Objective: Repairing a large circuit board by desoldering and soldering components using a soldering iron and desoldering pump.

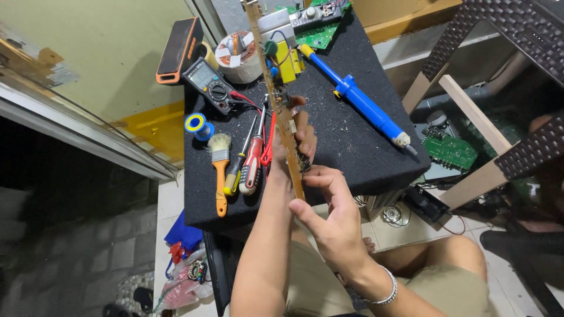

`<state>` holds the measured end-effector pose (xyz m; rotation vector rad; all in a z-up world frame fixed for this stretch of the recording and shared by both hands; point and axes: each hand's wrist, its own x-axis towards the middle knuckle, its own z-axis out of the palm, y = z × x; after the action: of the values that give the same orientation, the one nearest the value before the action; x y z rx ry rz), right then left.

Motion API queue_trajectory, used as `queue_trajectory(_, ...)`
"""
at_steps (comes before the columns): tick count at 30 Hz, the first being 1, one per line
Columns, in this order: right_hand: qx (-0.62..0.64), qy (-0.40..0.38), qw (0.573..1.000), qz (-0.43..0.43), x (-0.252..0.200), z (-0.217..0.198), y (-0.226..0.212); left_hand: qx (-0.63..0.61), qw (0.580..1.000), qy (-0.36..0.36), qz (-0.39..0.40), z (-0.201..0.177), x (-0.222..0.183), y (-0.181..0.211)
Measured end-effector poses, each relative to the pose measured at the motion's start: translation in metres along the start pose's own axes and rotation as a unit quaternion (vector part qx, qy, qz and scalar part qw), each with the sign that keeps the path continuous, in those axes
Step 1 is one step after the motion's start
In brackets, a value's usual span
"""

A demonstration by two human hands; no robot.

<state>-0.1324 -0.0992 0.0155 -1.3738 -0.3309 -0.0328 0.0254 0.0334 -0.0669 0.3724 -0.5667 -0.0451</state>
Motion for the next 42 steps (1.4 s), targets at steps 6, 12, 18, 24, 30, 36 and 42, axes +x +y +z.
queue_trajectory(6, -0.051, -0.007, 0.998, -0.040, 0.002, -0.004, -0.001, -0.045, 0.997, -0.067, -0.013, 0.002, 0.001, 0.003)
queue_trajectory(12, -0.021, -0.001, 1.000, -0.014, 0.011, -0.014, 0.000, -0.041, 0.997, -0.058, -0.010, 0.007, -0.001, 0.003)
queue_trajectory(18, -0.157, 0.040, 0.977, -0.137, 0.019, -0.017, 0.006, -0.038, 0.988, -0.148, 0.011, -0.010, 0.008, 0.000)
queue_trajectory(24, -0.172, 0.045, 0.972, -0.150, 0.022, -0.016, 0.010, -0.031, 0.991, -0.131, 0.008, -0.010, 0.011, 0.002)
queue_trajectory(30, -0.087, 0.040, 0.990, -0.108, 0.020, -0.016, 0.014, -0.044, 0.989, -0.140, 0.004, -0.011, 0.009, 0.000)
queue_trajectory(36, -0.203, 0.044, 0.958, -0.199, 0.023, -0.016, 0.000, 0.042, 0.999, -0.005, 0.022, -0.005, 0.006, -0.002)
queue_trajectory(42, -0.130, 0.018, 0.983, -0.130, 0.026, -0.023, 0.015, 0.043, 0.999, -0.021, 0.003, -0.008, 0.008, -0.001)
